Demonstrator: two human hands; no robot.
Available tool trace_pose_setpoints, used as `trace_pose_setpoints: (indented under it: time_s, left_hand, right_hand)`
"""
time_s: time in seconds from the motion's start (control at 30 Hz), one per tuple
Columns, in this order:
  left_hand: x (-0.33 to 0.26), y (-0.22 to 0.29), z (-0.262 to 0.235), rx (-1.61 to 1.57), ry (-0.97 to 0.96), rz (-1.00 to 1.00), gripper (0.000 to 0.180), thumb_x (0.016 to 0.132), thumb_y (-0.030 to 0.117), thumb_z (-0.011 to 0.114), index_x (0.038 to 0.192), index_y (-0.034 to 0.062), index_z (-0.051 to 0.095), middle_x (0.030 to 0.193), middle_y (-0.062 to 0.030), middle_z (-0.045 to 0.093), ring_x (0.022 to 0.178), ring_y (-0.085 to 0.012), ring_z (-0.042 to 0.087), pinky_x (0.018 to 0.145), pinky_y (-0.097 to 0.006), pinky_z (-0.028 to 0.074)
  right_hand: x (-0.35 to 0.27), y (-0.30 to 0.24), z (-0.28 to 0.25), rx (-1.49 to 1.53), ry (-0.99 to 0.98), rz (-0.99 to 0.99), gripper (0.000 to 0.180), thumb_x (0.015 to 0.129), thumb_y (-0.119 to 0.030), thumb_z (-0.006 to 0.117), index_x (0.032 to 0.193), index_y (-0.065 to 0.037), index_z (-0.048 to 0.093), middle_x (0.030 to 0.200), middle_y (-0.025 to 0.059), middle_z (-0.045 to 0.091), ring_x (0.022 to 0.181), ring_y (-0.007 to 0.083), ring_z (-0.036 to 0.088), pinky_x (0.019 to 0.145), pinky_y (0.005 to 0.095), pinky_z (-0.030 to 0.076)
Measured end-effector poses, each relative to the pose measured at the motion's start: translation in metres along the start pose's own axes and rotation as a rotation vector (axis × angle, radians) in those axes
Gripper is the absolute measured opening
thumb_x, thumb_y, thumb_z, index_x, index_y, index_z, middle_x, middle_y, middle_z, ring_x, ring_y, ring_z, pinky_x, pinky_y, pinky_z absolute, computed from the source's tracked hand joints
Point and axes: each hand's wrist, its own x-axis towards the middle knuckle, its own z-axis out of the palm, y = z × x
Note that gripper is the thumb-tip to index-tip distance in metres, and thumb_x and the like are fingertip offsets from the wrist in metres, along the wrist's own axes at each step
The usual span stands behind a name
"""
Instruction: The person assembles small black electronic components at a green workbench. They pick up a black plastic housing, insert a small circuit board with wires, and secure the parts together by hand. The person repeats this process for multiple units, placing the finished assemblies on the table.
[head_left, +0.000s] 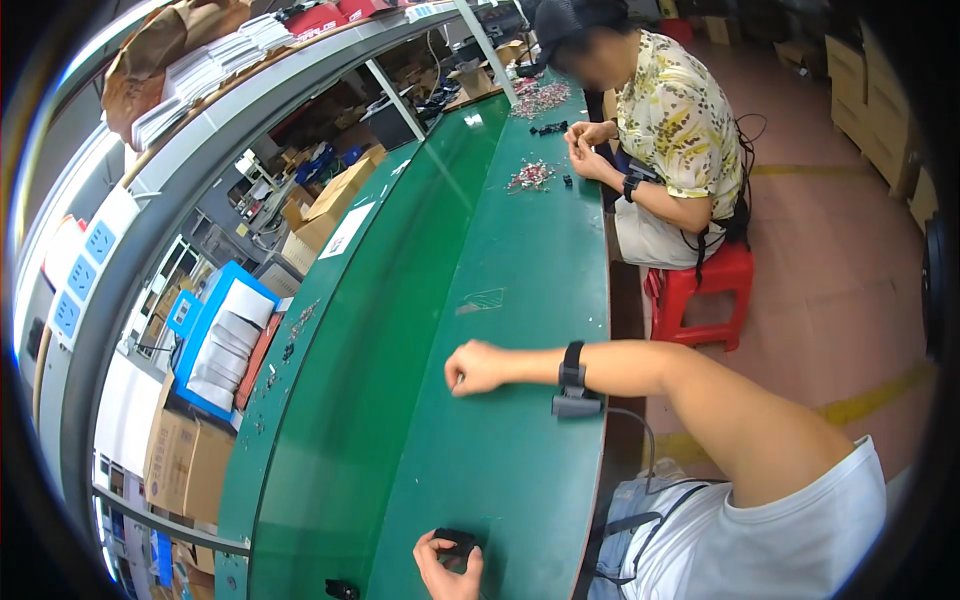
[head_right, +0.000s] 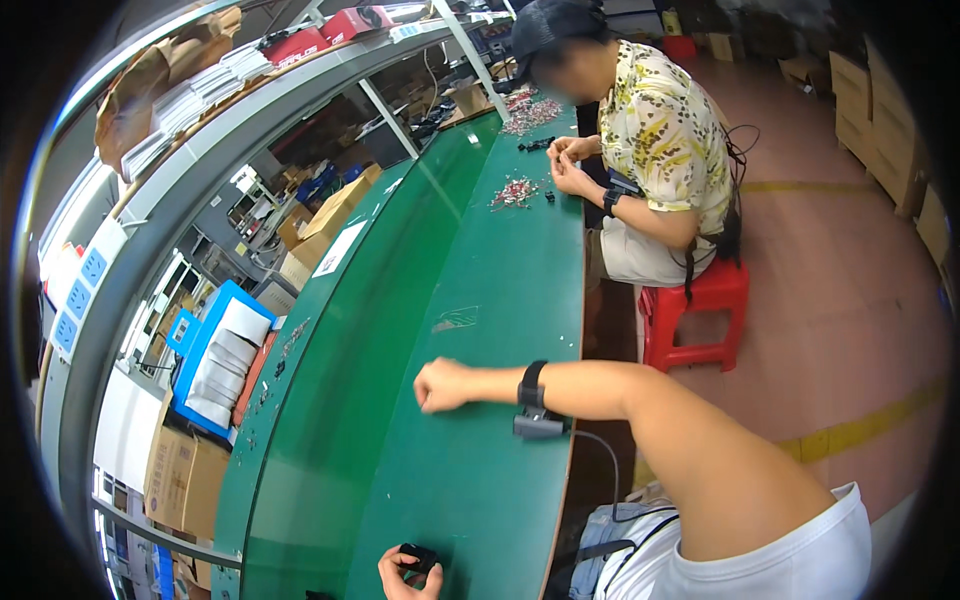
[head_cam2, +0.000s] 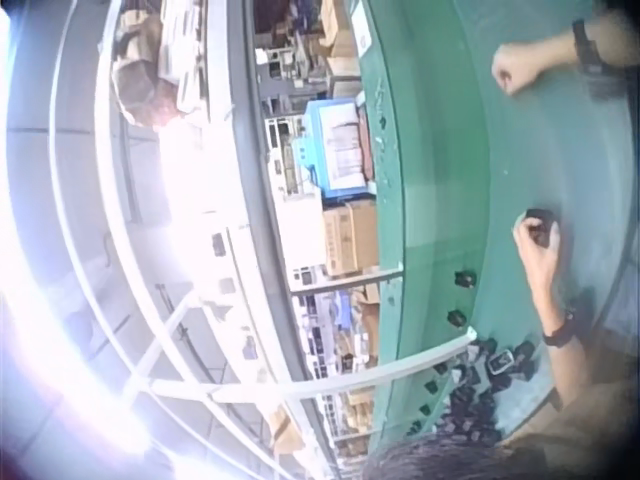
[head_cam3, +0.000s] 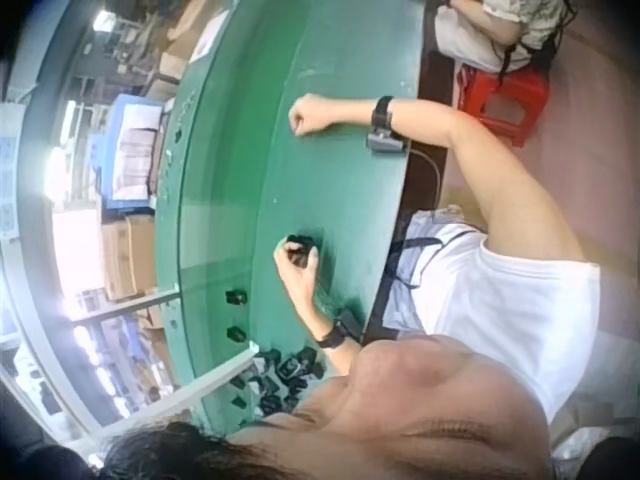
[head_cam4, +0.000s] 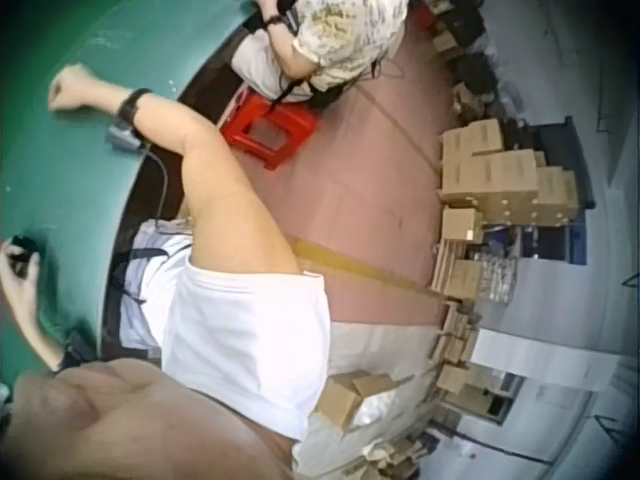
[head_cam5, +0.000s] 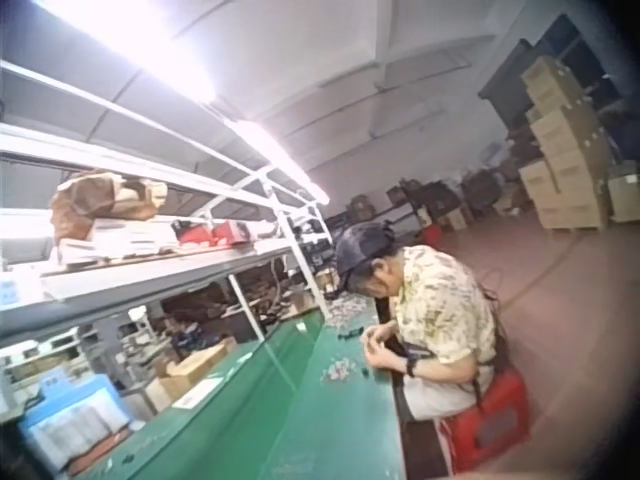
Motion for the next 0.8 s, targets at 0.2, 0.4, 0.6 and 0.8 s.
trace_pose_setpoints:
  time_s: [0.2,0.4,0.6,0.8]
  left_hand:
    - [0.007,0.0,0.014,0.224,0.113,0.08,0.044,0.078,0.017,0.08,0.112,0.0012,0.058,0.124,-0.0199,0.053,0.109,-0.0368,0.056,0.098,-0.043,0.046]
    - [0.009,-0.045,0.011,0.379,0.344,0.149,0.041,0.074,0.016,0.078,0.108,0.0015,0.061,0.128,-0.0231,0.053,0.115,-0.0394,0.055,0.098,-0.046,0.047]
    - [0.01,-0.059,0.012,0.295,0.334,0.076,0.046,0.074,0.009,0.074,0.118,0.0043,0.062,0.132,-0.0227,0.05,0.12,-0.0411,0.053,0.102,-0.047,0.045]
    - [0.01,-0.051,0.008,0.2,0.361,0.039,0.047,0.072,0.007,0.077,0.118,0.0079,0.067,0.134,-0.0216,0.05,0.119,-0.0386,0.056,0.099,-0.045,0.048]
  right_hand:
    - [-0.017,-0.083,0.097,0.42,-0.082,-0.116,0.026,0.068,-0.021,0.083,0.079,-0.003,0.068,0.076,0.0097,0.071,0.071,0.0233,0.068,0.064,0.0359,0.055]
    - [-0.049,-0.147,0.147,0.814,-0.432,-0.003,0.017,0.077,-0.013,0.077,0.09,-0.001,0.075,0.082,0.0075,0.074,0.076,0.0145,0.068,0.068,0.0307,0.055]
    - [-0.065,-0.132,0.136,0.801,-0.545,0.064,0.018,0.087,-0.002,0.07,0.104,0.002,0.07,0.104,0.0114,0.073,0.093,0.0159,0.071,0.085,0.0297,0.058]
    - [-0.063,-0.145,0.127,0.691,-0.444,-0.006,0.015,0.084,-0.009,0.075,0.092,0.002,0.069,0.091,0.0108,0.072,0.082,0.0181,0.074,0.073,0.0299,0.06]
